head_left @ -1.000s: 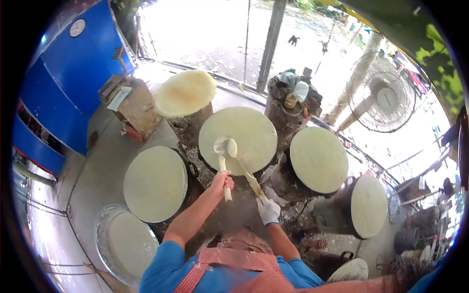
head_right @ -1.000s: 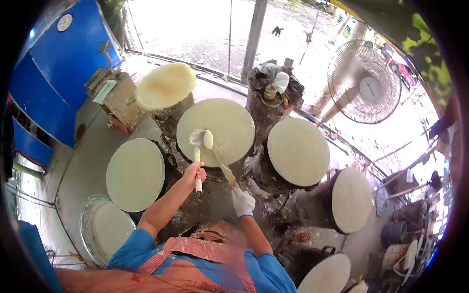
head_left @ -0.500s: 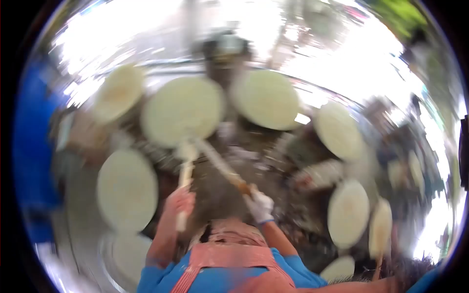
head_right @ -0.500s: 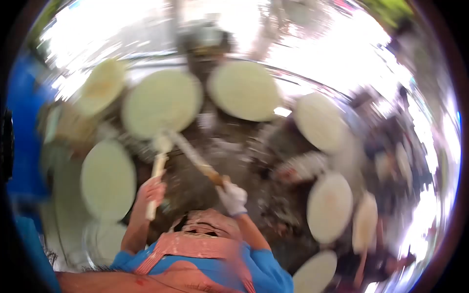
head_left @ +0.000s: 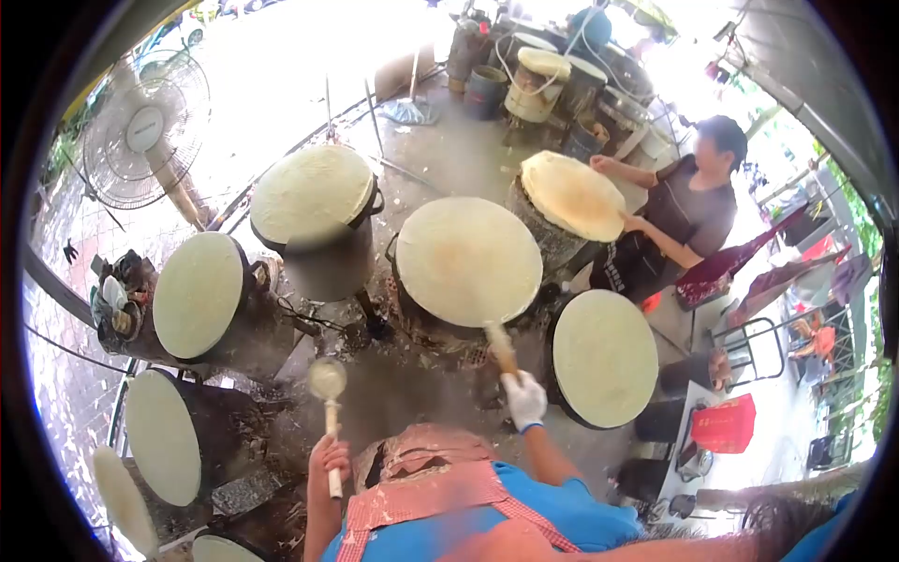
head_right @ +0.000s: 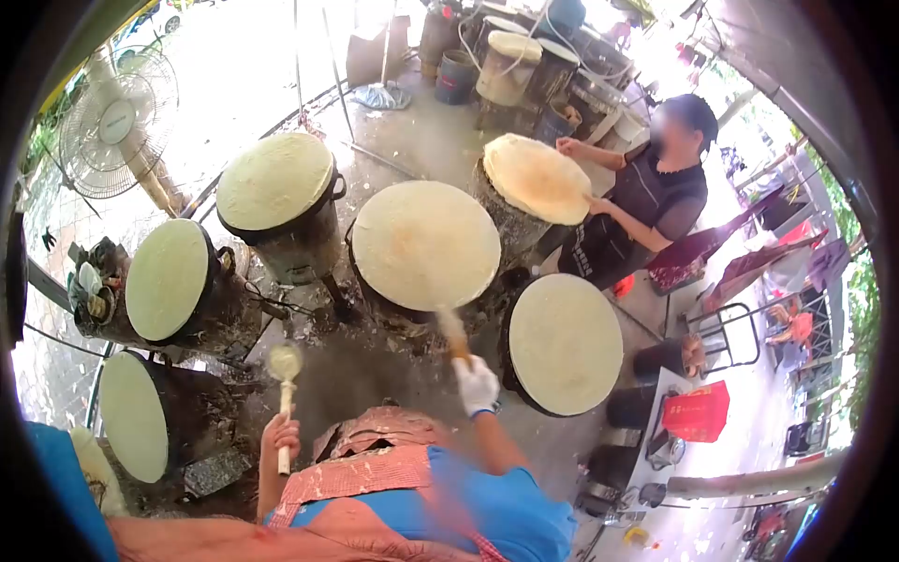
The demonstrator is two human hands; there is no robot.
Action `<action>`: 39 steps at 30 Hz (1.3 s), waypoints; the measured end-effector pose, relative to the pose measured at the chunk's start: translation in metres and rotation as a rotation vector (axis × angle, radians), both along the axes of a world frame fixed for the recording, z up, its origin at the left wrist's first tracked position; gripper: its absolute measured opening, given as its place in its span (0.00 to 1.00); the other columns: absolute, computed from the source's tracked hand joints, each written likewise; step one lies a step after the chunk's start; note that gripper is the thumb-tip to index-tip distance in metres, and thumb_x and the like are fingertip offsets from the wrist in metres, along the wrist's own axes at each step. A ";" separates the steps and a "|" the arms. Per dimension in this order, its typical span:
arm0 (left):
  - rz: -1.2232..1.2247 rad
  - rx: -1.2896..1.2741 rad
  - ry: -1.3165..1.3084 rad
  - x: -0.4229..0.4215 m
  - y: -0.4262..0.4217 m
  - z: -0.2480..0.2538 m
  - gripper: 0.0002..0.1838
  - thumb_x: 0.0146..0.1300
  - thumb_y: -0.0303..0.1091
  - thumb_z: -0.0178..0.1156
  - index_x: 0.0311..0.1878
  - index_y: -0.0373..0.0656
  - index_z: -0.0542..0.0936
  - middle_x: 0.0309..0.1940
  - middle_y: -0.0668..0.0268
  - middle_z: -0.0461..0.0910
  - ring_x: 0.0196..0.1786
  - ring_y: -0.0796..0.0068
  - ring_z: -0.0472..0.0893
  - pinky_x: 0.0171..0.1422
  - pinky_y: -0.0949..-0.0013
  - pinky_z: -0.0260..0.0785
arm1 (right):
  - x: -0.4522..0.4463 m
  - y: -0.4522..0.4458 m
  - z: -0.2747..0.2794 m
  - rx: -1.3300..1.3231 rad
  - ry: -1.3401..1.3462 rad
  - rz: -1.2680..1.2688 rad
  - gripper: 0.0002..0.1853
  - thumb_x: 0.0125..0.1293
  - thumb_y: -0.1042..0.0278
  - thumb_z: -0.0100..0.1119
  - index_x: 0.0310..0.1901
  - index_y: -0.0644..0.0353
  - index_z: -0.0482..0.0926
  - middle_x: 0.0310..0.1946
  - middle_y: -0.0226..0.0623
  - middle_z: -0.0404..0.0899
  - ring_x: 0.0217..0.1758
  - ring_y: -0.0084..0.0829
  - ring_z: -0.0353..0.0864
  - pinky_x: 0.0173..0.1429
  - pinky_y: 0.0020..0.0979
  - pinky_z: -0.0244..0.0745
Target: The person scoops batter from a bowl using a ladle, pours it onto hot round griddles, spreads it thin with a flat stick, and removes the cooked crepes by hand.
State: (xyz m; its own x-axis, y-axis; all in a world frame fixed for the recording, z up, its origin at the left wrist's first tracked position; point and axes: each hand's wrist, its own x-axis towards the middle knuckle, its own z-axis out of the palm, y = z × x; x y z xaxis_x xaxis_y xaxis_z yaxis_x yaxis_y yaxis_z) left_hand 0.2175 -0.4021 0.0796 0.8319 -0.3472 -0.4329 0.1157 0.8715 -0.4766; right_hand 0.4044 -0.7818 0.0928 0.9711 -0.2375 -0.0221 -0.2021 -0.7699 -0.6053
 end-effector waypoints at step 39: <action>-0.252 0.087 0.297 0.038 -0.007 -0.010 0.17 0.65 0.36 0.48 0.21 0.45 0.59 0.13 0.74 0.57 0.11 0.86 0.57 0.09 0.82 0.50 | 0.192 0.059 -0.008 -0.556 -0.358 0.999 0.14 0.44 0.59 0.64 0.31 0.55 0.76 0.29 0.42 0.77 0.27 0.42 0.80 0.32 0.41 0.74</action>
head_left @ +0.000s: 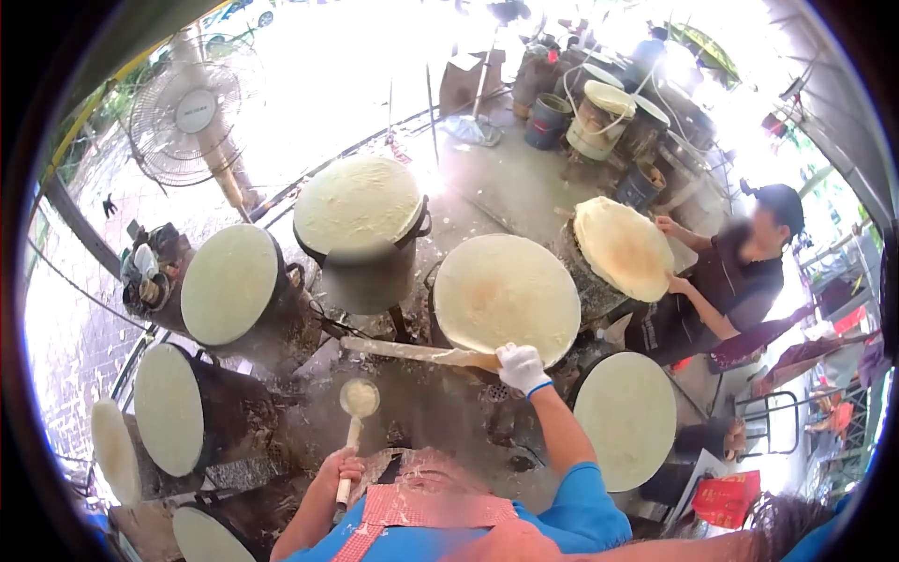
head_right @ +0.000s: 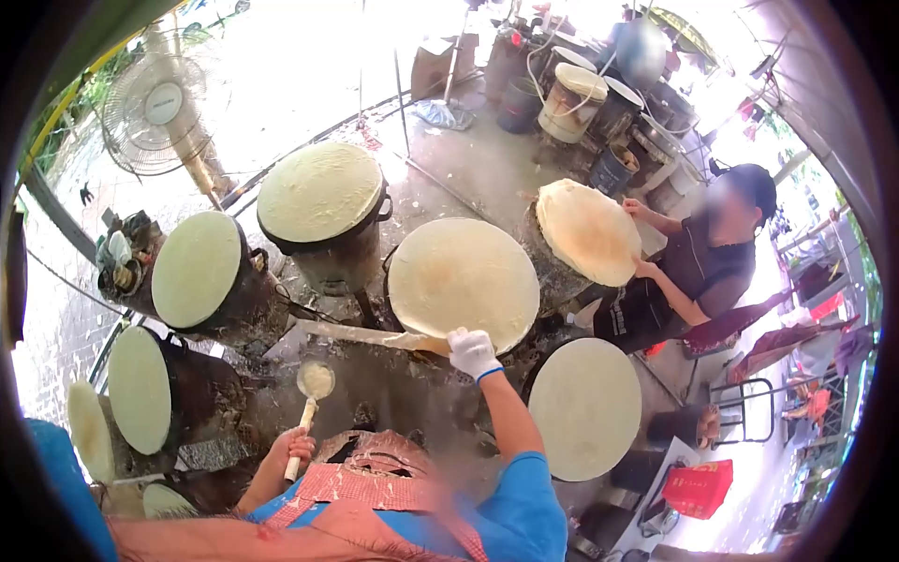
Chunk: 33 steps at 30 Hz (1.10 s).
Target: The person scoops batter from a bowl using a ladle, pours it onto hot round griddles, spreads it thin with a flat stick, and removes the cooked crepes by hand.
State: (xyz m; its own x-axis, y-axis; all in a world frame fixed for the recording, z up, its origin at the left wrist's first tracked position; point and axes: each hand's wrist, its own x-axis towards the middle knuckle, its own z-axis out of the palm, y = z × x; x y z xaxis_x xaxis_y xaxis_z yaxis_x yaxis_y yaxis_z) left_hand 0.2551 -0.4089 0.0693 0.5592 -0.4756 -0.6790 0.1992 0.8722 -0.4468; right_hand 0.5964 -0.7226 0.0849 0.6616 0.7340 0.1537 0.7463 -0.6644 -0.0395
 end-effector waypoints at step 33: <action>-0.217 0.129 -0.046 0.108 0.082 -0.004 0.08 0.66 0.29 0.51 0.35 0.55 0.63 0.15 0.77 0.56 0.12 0.89 0.56 0.10 0.84 0.48 | 0.148 -0.171 0.190 0.559 -0.484 -0.789 0.16 0.60 0.60 0.53 0.41 0.65 0.78 0.35 0.49 0.80 0.38 0.48 0.80 0.43 0.41 0.73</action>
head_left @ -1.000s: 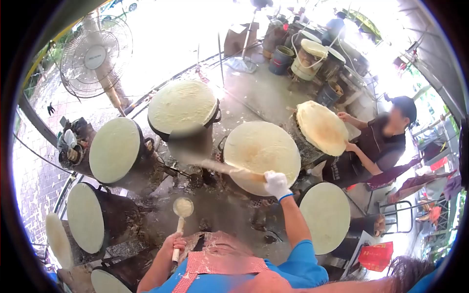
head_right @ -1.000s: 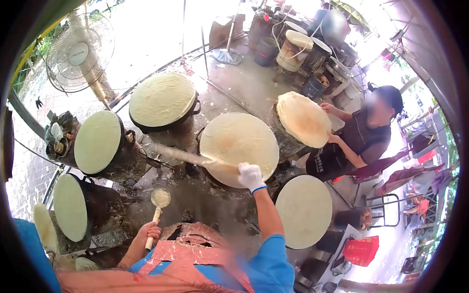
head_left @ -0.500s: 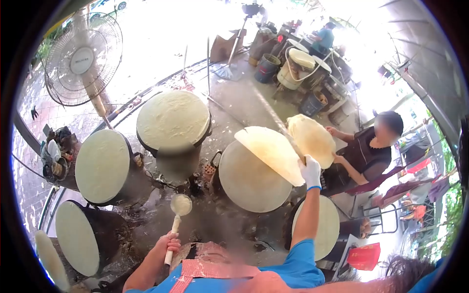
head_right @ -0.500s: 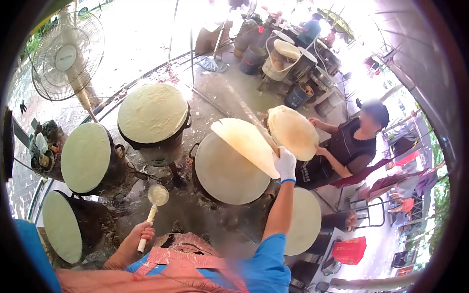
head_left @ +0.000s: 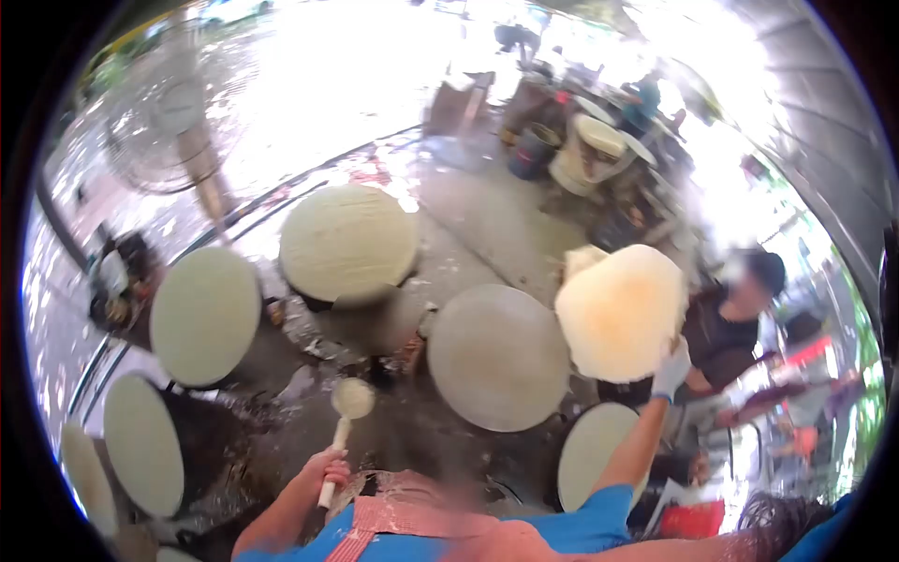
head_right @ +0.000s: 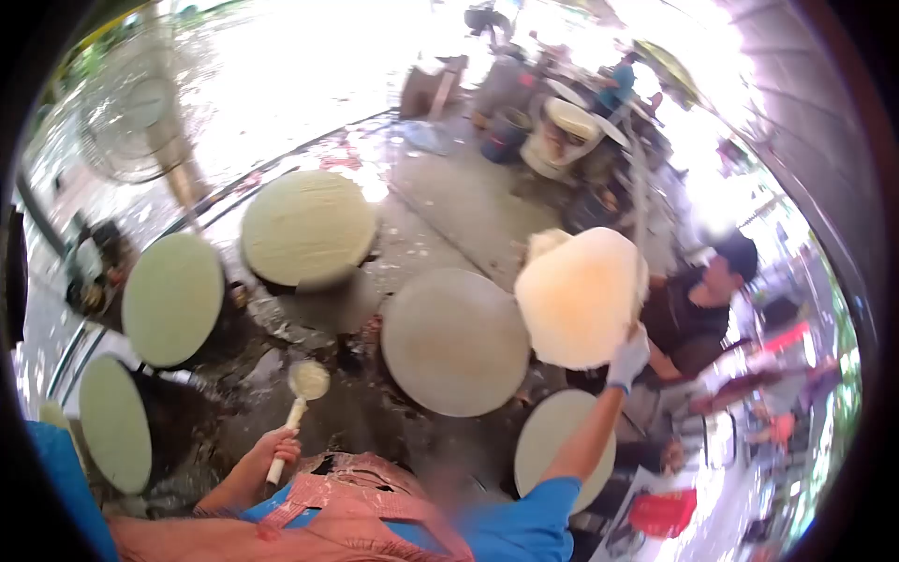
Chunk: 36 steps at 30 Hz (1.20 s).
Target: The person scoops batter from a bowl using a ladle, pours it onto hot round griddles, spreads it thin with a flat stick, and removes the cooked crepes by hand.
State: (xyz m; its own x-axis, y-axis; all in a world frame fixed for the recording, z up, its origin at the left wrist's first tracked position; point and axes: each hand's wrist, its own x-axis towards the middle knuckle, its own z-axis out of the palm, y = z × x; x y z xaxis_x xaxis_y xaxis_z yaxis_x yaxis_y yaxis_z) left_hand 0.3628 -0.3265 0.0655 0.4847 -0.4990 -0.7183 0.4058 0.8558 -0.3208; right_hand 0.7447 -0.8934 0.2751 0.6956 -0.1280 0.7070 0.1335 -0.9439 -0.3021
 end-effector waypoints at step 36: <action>-0.029 -0.111 -0.283 0.079 -0.073 -0.026 0.17 0.66 0.51 0.47 0.33 0.47 0.70 0.16 0.74 0.63 0.16 0.80 0.63 0.17 0.74 0.55 | 0.210 -0.186 -0.207 0.611 0.182 -0.395 0.20 0.53 0.57 0.53 0.37 0.68 0.79 0.30 0.56 0.79 0.37 0.51 0.79 0.39 0.45 0.71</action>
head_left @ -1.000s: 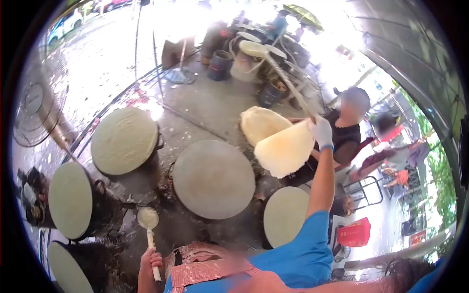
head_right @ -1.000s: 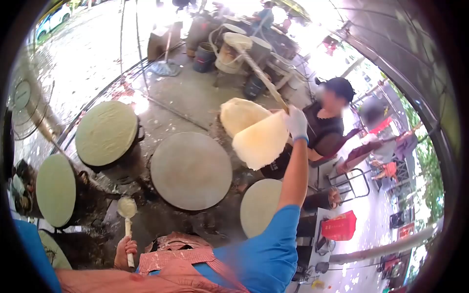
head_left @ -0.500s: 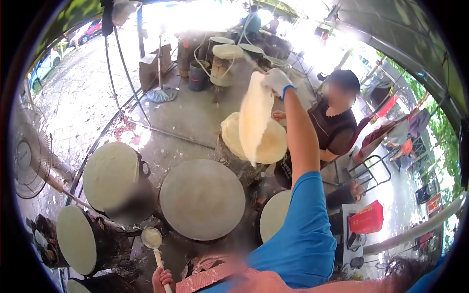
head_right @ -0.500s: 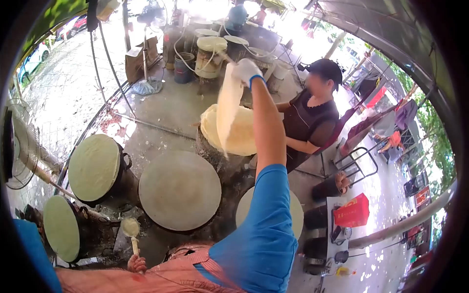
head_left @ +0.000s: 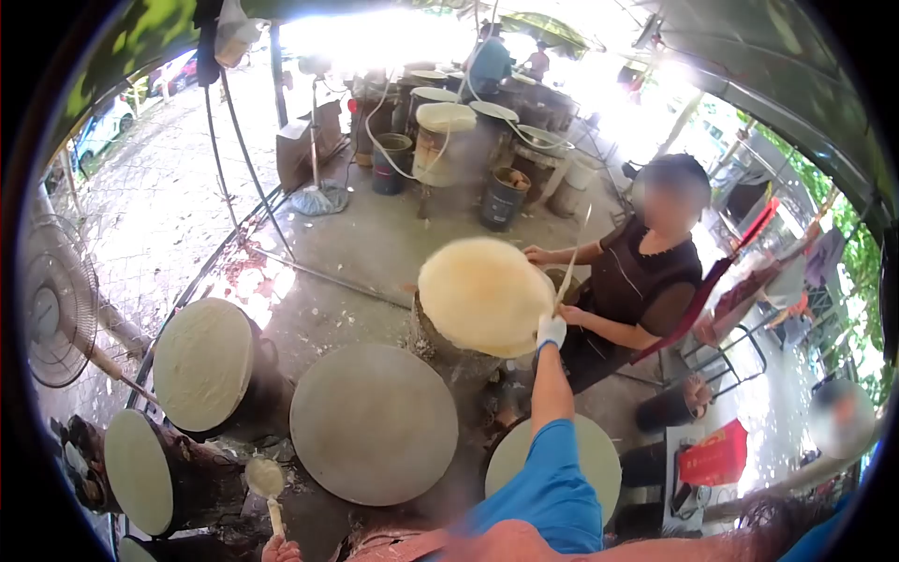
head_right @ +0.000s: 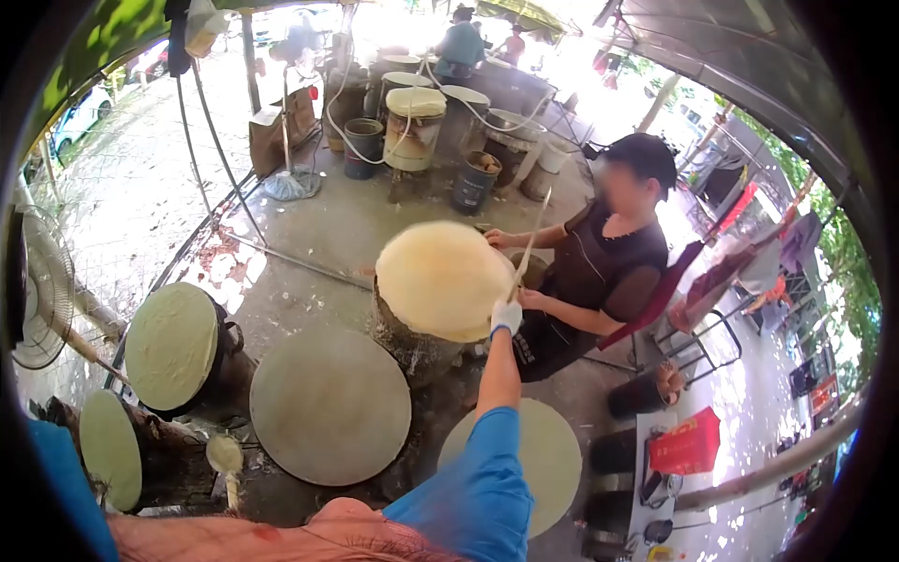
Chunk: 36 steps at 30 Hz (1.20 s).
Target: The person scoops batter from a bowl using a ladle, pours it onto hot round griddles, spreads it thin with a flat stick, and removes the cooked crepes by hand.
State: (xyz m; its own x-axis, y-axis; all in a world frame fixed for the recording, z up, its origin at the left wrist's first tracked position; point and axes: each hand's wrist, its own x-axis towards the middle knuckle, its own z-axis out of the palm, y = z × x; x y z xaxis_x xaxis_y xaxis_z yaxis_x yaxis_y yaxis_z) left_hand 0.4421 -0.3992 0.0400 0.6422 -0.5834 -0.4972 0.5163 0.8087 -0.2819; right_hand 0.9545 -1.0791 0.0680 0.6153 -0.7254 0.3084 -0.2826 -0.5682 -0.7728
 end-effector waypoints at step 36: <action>0.494 1.097 0.131 0.261 0.245 0.039 0.33 0.59 0.24 0.52 0.64 0.61 0.52 0.18 0.67 0.61 0.13 0.76 0.62 0.13 0.70 0.57 | -0.234 0.681 -0.011 0.344 0.384 1.312 0.17 0.58 0.63 0.60 0.47 0.63 0.80 0.32 0.39 0.83 0.32 0.30 0.81 0.39 0.31 0.73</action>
